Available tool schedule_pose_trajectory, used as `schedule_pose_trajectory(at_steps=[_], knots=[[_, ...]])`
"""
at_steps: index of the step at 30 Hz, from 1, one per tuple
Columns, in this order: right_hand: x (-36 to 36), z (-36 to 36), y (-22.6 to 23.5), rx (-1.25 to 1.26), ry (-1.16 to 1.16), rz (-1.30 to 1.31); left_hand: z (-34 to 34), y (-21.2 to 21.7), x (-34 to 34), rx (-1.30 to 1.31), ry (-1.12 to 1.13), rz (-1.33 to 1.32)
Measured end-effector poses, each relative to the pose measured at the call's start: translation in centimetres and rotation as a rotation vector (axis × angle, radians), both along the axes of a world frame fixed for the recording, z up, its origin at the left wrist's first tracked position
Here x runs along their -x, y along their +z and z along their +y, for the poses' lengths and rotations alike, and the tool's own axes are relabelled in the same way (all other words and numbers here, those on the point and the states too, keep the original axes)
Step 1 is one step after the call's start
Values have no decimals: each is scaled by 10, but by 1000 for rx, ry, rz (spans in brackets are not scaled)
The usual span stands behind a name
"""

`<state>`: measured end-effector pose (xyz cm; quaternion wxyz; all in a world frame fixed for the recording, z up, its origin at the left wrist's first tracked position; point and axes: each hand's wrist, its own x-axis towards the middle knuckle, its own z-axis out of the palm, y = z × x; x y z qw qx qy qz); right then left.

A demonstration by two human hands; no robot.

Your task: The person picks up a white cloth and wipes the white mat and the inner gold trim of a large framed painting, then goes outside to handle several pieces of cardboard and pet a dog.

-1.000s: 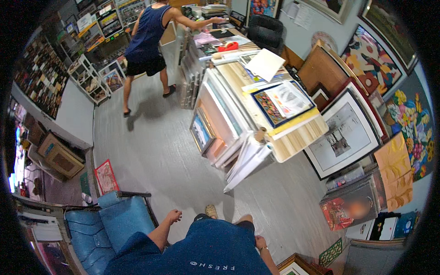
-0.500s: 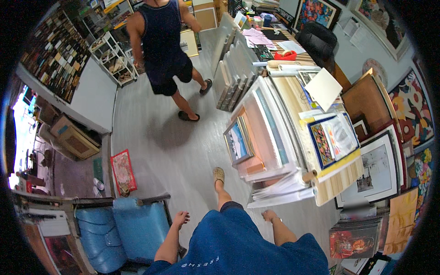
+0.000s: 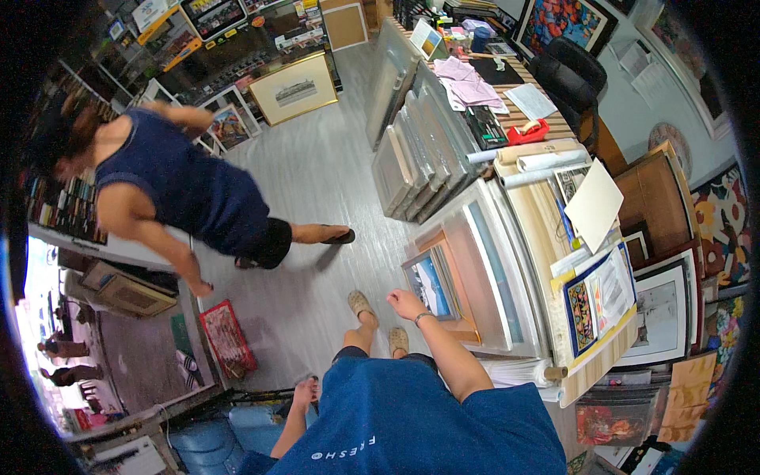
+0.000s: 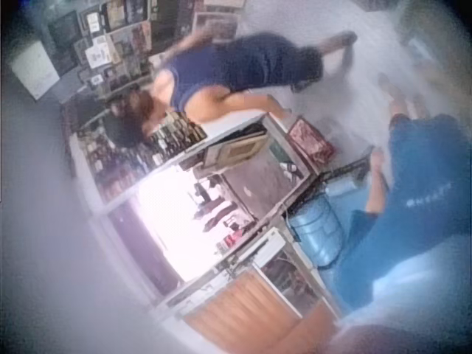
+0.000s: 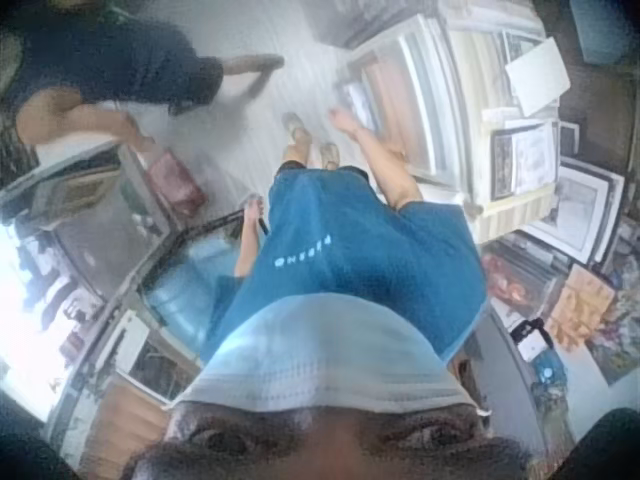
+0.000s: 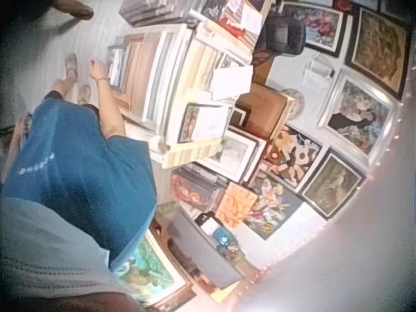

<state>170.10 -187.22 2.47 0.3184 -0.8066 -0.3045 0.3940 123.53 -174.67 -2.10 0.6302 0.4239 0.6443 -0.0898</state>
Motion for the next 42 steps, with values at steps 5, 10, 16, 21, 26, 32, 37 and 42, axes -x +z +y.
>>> schedule_pose_trajectory(at_steps=[5, 10, 16, 21, 26, 32, 37, 42], knots=[[-44, 28, -76, 141, 10, -130, 116, -36, -69, -11, -163, -179], [-71, -21, -139, 423, 164, -63, 253, -27, -183, -38, -215, -59], [-99, 18, -140, 645, -80, 274, 415, -28, -297, -171, -194, -101], [-183, 159, -136, 465, 290, -84, 507, -18, -375, -96, -160, -51], [-347, 411, -90, 175, -271, 11, 606, -3, -444, -45, -169, -88], [-520, 633, 28, -105, -441, -147, 733, 7, -530, -148, -325, -88], [-618, 705, 15, -180, -880, -373, 909, -59, -600, -244, -728, -46], [-712, 749, 35, -221, -1273, -548, 1045, -33, -754, 4, -327, 27]])
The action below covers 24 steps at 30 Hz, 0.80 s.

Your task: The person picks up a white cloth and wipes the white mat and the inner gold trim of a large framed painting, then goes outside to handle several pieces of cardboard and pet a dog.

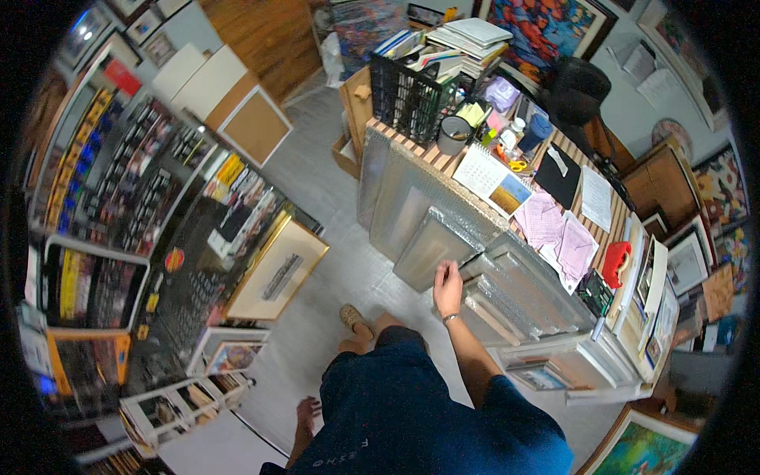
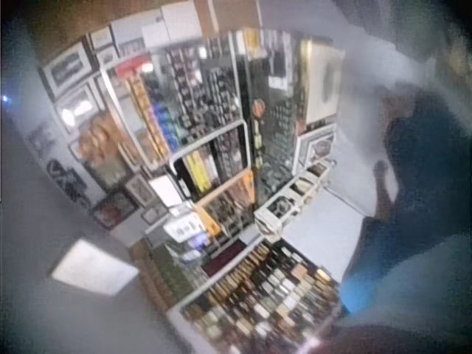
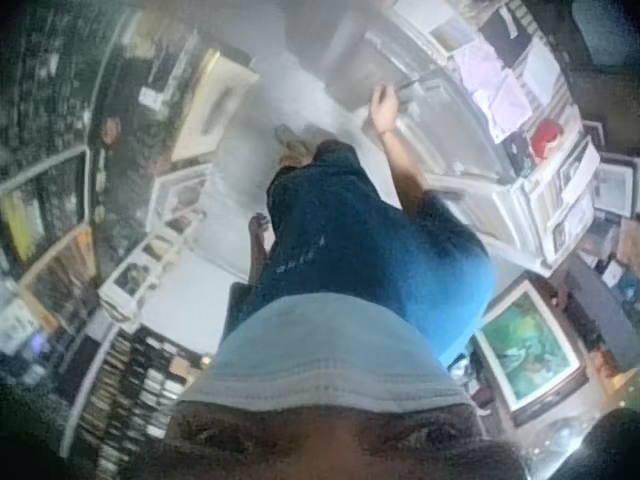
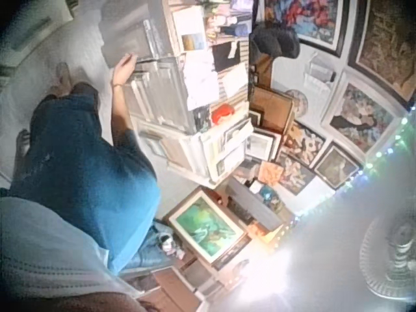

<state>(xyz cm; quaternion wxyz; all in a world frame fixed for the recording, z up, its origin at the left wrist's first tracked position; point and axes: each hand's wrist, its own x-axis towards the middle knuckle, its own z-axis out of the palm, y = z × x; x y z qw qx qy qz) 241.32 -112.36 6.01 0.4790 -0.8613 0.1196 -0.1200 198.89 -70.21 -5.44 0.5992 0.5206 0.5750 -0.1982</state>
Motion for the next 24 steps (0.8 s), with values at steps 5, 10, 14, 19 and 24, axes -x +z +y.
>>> schedule_pose_trajectory(at_steps=[5, 10, 14, 19, 24], knots=[[-136, 2, 104, -48, -258, -295, 127, 52, -181, -157, -246, -34], [-299, -61, 174, 85, -240, -406, 202, 71, -324, -187, -430, 4], [-436, -145, 147, 162, -351, -243, 216, 90, -434, -282, -544, -140], [-563, -216, 64, 352, -423, 63, 181, 114, -506, -247, -618, -59], [-644, -255, 19, 458, -510, 298, 170, 107, -522, -180, -823, 24]])
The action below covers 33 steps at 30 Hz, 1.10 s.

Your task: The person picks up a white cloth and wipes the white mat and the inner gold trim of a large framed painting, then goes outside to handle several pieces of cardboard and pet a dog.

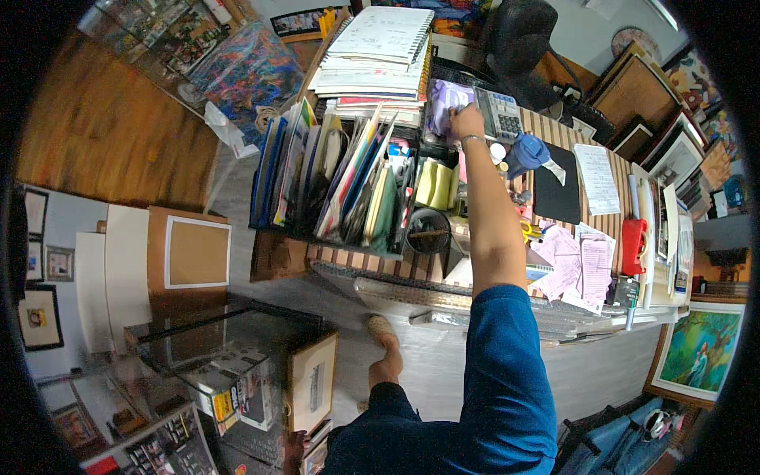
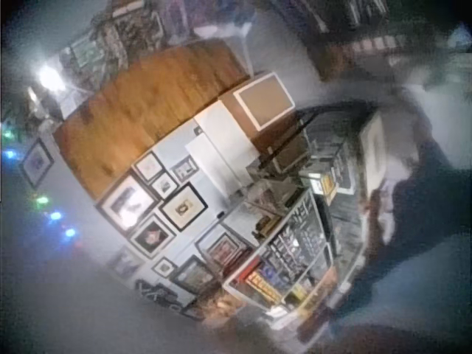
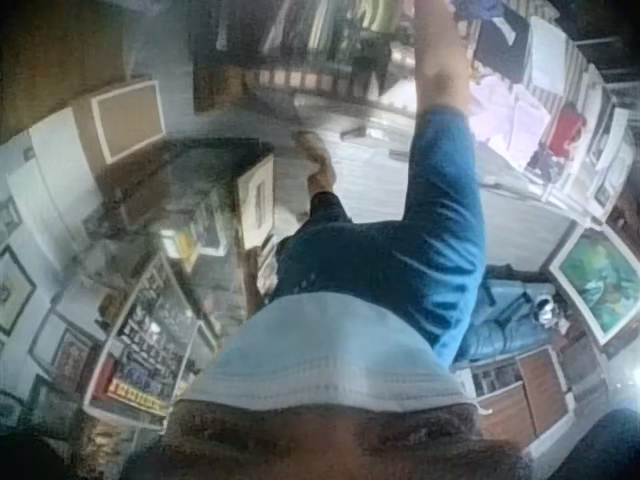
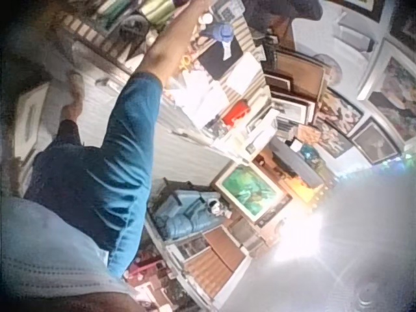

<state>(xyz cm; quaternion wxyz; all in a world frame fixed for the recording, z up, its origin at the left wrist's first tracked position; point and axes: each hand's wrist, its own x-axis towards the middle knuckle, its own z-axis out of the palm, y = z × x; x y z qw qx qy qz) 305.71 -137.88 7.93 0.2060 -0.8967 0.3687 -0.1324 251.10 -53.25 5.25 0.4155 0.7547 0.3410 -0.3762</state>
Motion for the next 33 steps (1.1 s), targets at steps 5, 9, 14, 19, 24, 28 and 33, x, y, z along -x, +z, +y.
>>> schedule_pose_trajectory(at_steps=[5, 9, 14, 19, 24, 28, 33], knots=[[-40, -11, -14, 15, -263, 175, -1, 5, -10, -46, 19, 98], [-49, -20, -26, -3, -453, 19, 17, 12, -22, 187, 257, 102], [-37, 20, -2, 271, -230, -74, 5, 16, -31, 100, 309, 81], [-26, -7, -14, -49, 499, -389, -11, 19, -54, 43, 160, 164], [-16, -28, -11, 259, 221, -4, -7, 18, -50, 69, 214, 177], [-28, -36, -14, 400, 207, 2, -13, 24, -52, -3, 122, 163], [-35, -46, 3, 163, 86, 155, -14, 28, -54, -24, 149, 133]])
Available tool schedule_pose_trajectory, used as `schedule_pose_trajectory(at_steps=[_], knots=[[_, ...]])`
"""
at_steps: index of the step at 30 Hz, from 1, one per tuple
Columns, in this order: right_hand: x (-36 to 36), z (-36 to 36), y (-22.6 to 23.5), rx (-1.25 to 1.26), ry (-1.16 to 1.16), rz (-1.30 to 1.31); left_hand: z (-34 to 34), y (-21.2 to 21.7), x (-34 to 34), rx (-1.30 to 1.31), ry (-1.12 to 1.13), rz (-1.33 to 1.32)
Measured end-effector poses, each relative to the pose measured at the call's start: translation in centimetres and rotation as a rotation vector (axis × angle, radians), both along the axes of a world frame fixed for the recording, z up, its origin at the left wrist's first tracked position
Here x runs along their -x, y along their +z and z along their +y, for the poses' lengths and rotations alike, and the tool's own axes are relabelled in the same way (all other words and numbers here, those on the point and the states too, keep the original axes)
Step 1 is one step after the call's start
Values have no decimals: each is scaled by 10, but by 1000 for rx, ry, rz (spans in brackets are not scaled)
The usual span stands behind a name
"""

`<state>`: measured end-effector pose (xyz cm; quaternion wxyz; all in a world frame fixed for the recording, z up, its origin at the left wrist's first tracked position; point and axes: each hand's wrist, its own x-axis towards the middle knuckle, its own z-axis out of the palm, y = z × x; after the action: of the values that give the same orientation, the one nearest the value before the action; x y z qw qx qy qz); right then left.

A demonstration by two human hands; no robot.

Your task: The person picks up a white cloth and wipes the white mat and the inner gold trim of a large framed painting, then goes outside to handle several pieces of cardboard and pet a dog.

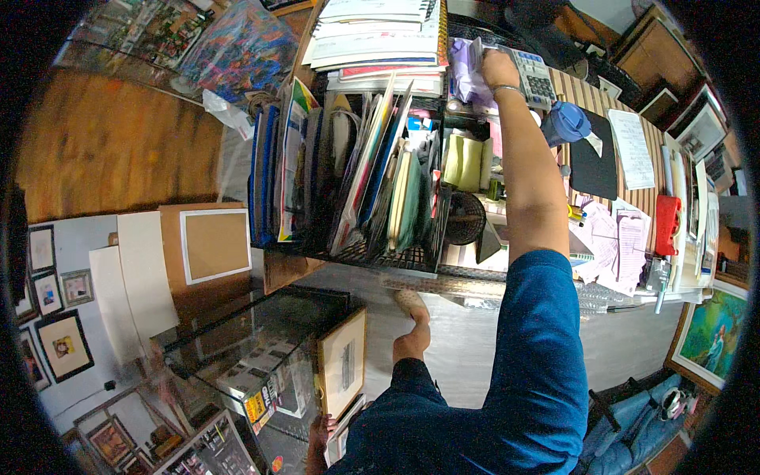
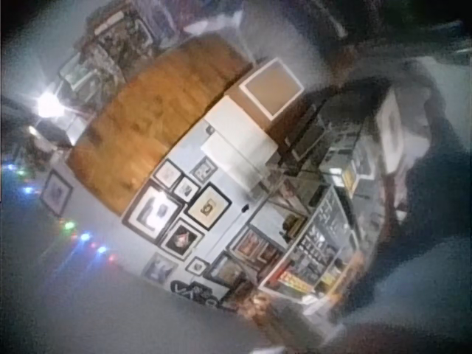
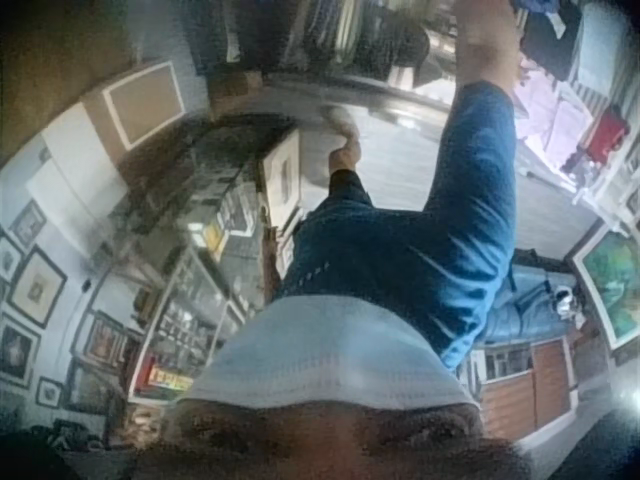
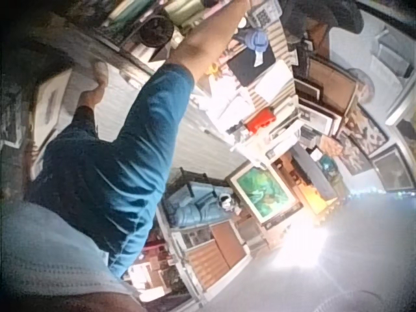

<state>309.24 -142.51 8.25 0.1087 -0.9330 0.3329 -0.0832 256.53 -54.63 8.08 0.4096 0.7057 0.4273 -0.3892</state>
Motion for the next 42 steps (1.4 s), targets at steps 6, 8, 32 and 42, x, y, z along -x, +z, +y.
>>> schedule_pose_trajectory(at_steps=[6, 8, 32, 42], knots=[[16, 37, 29, -79, -132, -134, 11, -15, 21, 1, -17, 31], [10, 33, 26, 0, -41, -145, 7, -17, 20, -4, -60, 7], [247, 170, 218, -1679, 451, -1394, -113, 3, -101, 133, -704, -389], [505, 335, 285, -287, 232, -752, -402, 234, -95, 1262, -694, -1097]])
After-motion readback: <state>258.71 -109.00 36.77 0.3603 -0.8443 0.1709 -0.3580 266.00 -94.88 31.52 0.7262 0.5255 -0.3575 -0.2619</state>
